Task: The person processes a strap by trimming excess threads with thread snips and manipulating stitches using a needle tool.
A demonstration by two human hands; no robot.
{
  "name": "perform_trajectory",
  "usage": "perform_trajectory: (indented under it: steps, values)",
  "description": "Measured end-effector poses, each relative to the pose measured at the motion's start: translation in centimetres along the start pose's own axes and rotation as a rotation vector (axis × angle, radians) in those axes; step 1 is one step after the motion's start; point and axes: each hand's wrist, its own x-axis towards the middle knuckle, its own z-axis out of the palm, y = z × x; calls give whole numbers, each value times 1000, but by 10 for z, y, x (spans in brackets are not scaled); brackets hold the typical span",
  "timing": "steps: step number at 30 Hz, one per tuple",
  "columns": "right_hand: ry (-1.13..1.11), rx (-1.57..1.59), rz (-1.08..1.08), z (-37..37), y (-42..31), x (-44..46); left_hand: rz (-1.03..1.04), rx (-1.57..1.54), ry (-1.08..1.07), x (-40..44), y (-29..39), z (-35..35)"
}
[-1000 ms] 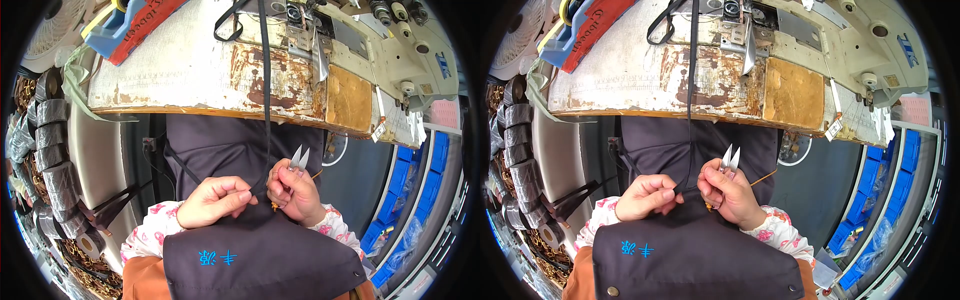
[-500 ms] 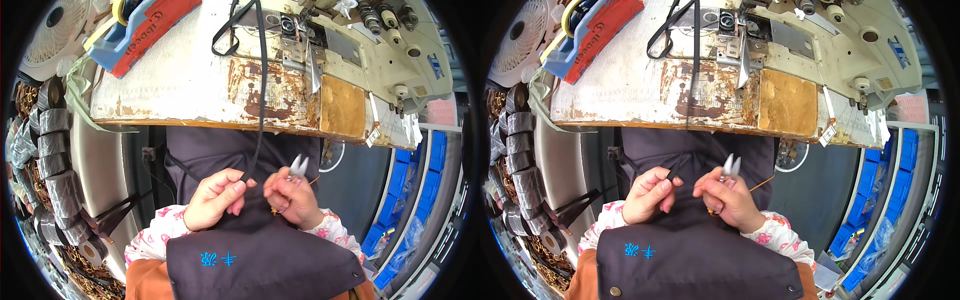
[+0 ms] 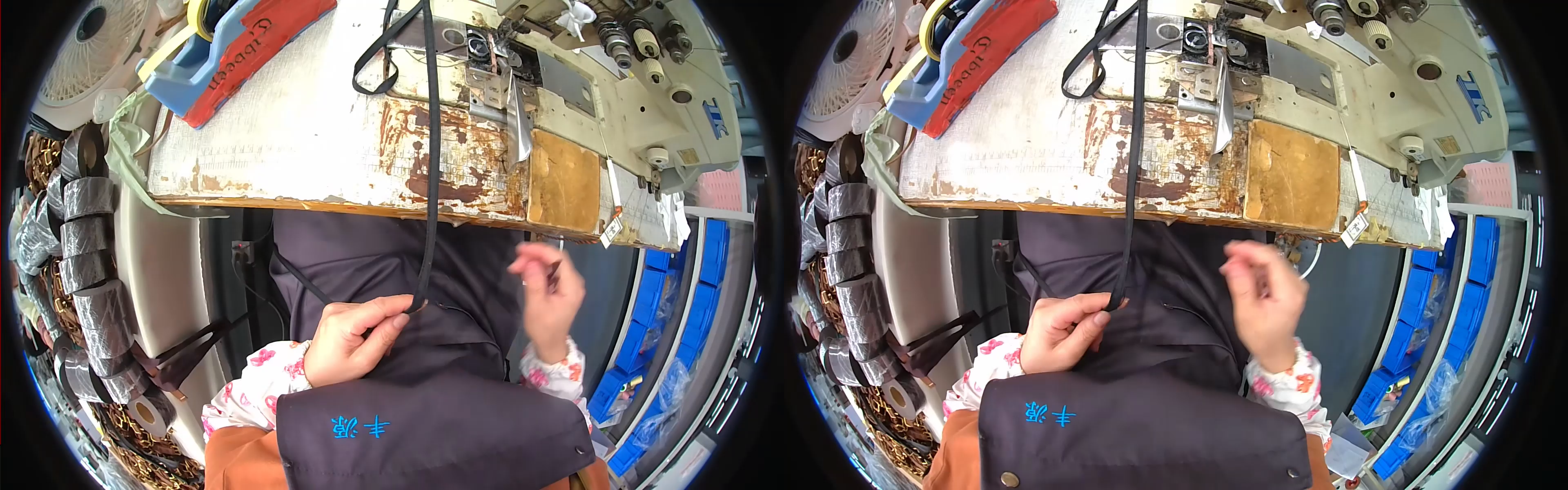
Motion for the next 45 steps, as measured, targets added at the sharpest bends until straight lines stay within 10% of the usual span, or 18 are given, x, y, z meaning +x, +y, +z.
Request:
perform_trajectory:
  steps: [9,11,17,26,33,45]
  values:
    - [207,-582,-217,-31,10,63,192,298,57,2,-3,-3]
    - [295,-466,-267,-31,11,59,224,337,61,3,-4,-4]
    - [-391,172,87,34,-15,10,436,468,-86,1,-26,-5]
    - [-426,469,275,66,-12,9,340,621,-258,-1,-35,-23]
    - [-640,231,-263,77,-10,-15,28,116,-68,32,12,-45]
    - [-705,179,-284,80,-6,-17,-258,-415,-91,42,1,-36]
